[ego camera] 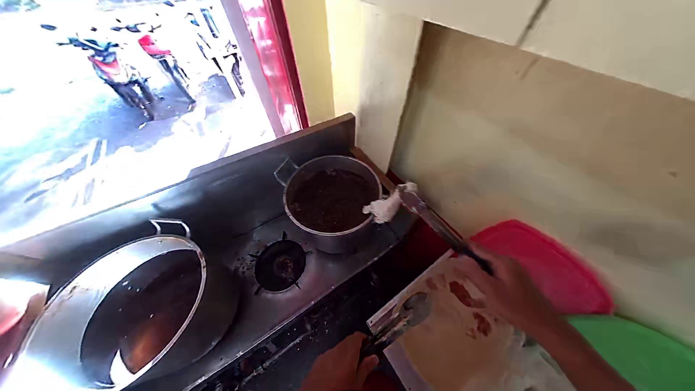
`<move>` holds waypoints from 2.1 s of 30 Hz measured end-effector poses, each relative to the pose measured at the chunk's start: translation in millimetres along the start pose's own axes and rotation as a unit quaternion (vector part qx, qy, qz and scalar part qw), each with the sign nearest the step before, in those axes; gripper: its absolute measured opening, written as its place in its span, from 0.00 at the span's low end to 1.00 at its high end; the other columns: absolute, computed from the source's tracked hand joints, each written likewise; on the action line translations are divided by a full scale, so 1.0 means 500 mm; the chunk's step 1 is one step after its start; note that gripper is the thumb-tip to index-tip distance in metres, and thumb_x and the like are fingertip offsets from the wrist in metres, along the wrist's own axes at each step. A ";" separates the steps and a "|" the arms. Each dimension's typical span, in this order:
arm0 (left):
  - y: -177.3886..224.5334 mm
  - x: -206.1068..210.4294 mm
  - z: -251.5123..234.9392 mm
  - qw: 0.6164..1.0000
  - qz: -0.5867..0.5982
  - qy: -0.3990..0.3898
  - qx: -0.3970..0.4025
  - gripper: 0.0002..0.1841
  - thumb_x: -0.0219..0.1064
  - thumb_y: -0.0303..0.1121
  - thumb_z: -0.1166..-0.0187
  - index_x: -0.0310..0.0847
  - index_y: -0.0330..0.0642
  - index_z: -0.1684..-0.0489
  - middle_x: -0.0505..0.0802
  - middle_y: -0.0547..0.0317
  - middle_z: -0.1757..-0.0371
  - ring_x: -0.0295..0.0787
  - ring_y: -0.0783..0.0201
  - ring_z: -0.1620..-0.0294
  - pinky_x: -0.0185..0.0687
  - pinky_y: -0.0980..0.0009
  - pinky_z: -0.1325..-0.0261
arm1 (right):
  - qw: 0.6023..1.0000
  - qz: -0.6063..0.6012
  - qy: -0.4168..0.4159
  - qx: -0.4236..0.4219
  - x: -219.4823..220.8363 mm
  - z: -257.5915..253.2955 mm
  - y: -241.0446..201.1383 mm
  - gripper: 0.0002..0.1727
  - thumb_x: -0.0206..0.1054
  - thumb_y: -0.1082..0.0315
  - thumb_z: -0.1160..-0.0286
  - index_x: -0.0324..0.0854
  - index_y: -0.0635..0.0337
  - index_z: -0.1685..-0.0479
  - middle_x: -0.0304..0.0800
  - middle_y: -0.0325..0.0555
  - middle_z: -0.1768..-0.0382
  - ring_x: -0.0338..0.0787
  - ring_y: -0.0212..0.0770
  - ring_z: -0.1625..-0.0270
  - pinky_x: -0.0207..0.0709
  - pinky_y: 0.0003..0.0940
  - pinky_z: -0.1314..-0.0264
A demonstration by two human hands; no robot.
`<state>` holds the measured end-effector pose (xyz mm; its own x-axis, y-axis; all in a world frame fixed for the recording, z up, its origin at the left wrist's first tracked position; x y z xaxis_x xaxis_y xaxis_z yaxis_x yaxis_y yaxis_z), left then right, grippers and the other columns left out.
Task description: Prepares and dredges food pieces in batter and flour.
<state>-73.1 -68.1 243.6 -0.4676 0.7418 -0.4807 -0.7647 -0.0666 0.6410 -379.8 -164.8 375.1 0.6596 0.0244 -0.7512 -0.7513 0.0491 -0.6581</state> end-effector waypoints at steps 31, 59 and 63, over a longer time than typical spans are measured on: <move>0.281 0.101 -0.241 0.873 -0.471 -0.126 0.010 0.27 0.73 0.40 0.26 0.78 0.27 0.36 0.83 0.32 0.31 0.86 0.36 0.37 0.84 0.40 0.41 | 0.957 0.040 0.056 0.282 -0.048 0.441 0.244 0.27 0.63 0.45 0.16 0.77 0.40 0.19 0.90 0.44 0.59 0.89 0.43 0.61 0.85 0.52 0.56; 0.153 0.133 -0.309 0.976 -0.192 -0.080 -0.071 0.26 0.60 0.58 0.14 0.81 0.38 0.61 0.77 0.57 0.76 0.70 0.63 0.82 0.72 0.63 0.74 | 0.856 -0.218 0.174 0.435 0.132 0.966 0.484 0.31 0.60 0.42 0.20 0.82 0.49 0.24 0.90 0.42 0.64 0.82 0.36 0.73 0.78 0.42 0.70; 0.097 0.090 -0.247 0.990 -0.128 -0.044 -0.028 0.26 0.61 0.58 0.14 0.84 0.40 0.53 0.81 0.56 0.73 0.73 0.63 0.80 0.73 0.63 0.74 | 0.855 -0.193 0.179 0.447 0.124 0.985 0.492 0.29 0.58 0.40 0.20 0.84 0.45 0.28 0.88 0.40 0.67 0.82 0.37 0.72 0.77 0.44 0.70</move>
<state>-186.0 -120.4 179.4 -0.2172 0.7945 -0.5671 -0.8772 0.0960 0.4705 -513.5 340.5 191.3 0.6856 -0.4661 -0.5593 -0.0567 0.7317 -0.6792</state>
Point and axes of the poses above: each hand's wrist, its own z-axis away from the middle knuckle, its own x-axis out of the palm, y = z × x, the point moved 5 cm from there along -z, towards the middle knuckle
